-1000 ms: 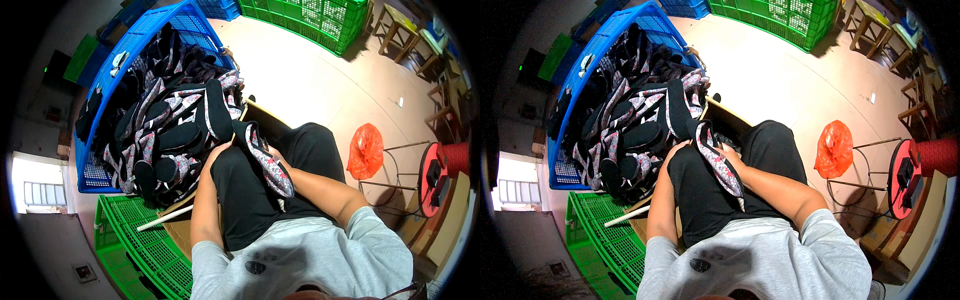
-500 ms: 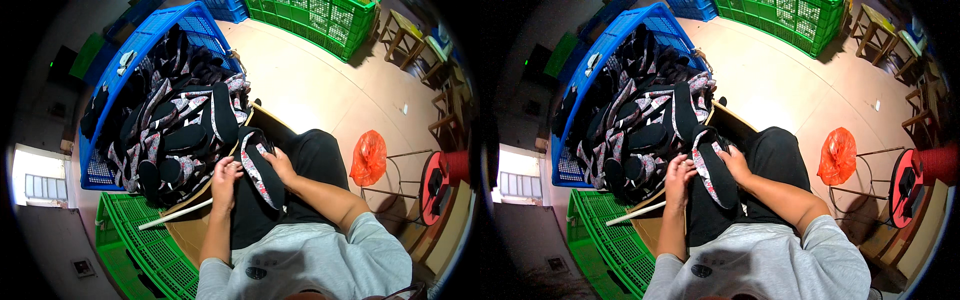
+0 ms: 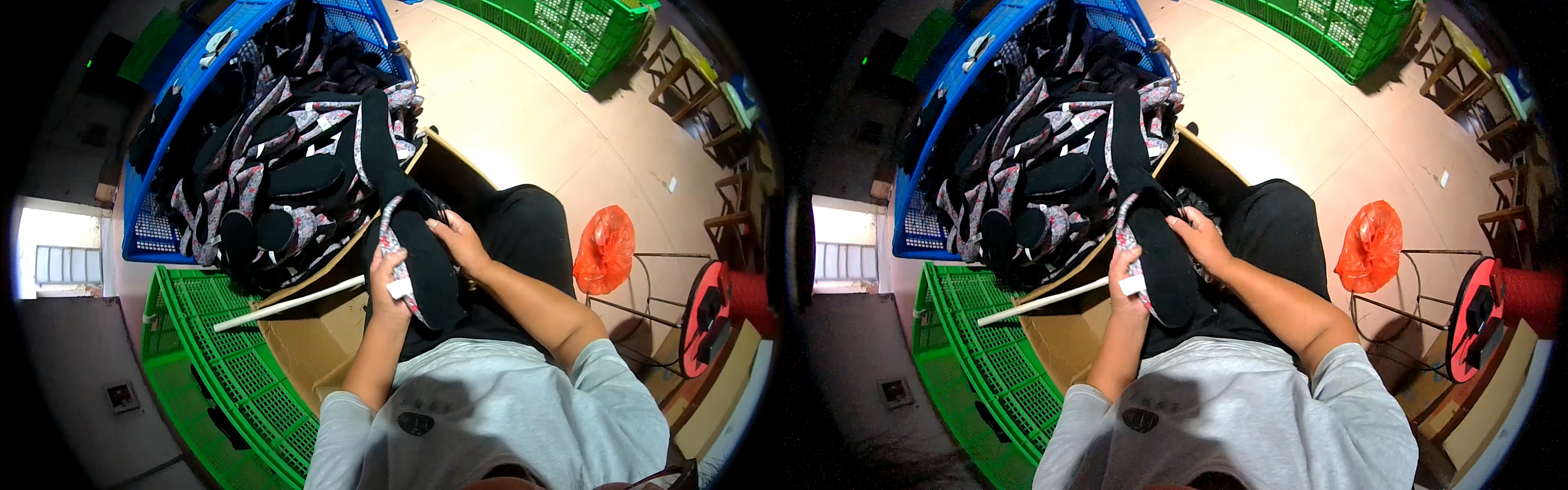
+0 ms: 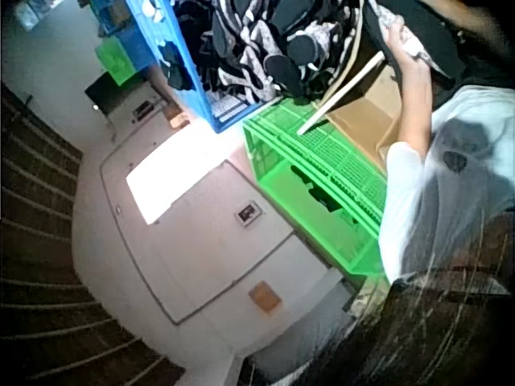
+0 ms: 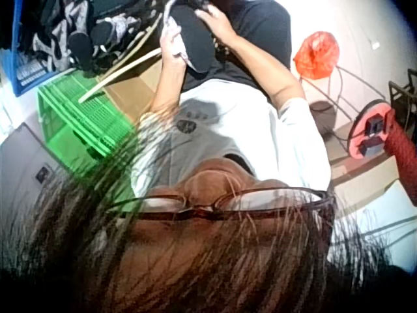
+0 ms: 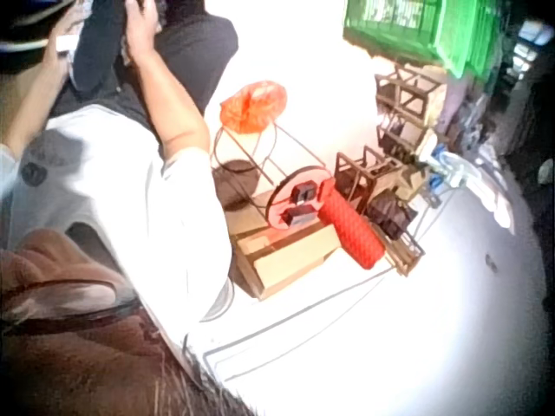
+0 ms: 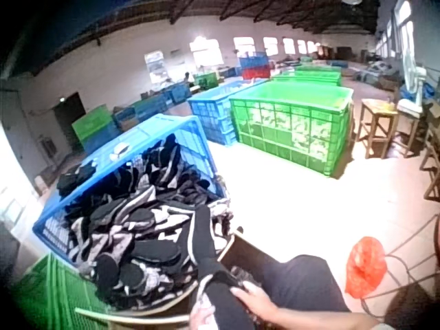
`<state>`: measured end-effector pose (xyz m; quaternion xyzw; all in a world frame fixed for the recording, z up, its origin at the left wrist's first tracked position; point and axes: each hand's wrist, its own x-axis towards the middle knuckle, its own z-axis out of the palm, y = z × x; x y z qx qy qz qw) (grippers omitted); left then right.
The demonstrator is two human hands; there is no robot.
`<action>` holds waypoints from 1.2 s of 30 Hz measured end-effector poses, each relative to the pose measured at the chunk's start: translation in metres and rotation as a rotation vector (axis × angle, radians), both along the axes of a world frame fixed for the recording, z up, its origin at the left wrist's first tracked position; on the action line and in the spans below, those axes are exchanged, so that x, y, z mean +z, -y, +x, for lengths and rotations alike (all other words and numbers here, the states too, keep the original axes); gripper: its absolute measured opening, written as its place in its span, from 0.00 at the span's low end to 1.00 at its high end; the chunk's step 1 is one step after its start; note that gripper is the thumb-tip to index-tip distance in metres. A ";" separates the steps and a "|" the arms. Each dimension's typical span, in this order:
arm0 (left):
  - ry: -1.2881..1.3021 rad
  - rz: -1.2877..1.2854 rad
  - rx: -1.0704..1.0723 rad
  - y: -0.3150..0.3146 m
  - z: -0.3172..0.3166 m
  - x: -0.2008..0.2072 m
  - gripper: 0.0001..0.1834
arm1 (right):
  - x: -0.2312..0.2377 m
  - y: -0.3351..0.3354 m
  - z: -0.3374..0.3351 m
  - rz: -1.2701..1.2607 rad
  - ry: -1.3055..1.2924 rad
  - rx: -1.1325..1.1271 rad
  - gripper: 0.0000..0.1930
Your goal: The person sits on the floor and hand-sews the upper fabric to the sole of a slipper using a needle and thread. They repeatedly pull the thread through the fabric, adjust the slipper, and trim excess thread with scissors before placing the finished item into a green crate.
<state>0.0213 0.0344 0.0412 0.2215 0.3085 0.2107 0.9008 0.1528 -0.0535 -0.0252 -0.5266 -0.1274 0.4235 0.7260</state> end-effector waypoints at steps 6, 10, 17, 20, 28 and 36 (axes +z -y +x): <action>0.209 -0.274 -0.057 -0.022 -0.012 0.006 0.28 | 0.026 0.006 -0.004 0.062 -0.203 0.115 0.14; 0.235 -0.252 -0.032 -0.032 -0.016 0.003 0.27 | 0.027 0.007 0.001 0.106 -0.159 0.122 0.11; 0.335 -0.222 0.066 -0.046 -0.029 -0.016 0.24 | 0.038 0.017 0.002 0.092 0.011 0.359 0.08; 0.218 -0.173 0.176 -0.046 -0.027 -0.015 0.23 | 0.045 0.019 -0.002 0.165 0.126 0.444 0.08; 0.192 -0.089 0.223 -0.037 -0.022 -0.010 0.24 | 0.039 0.016 -0.005 -0.043 0.560 0.418 0.07; 0.169 -0.078 0.203 -0.033 -0.019 -0.006 0.26 | 0.019 0.014 -0.006 -0.006 0.479 0.278 0.11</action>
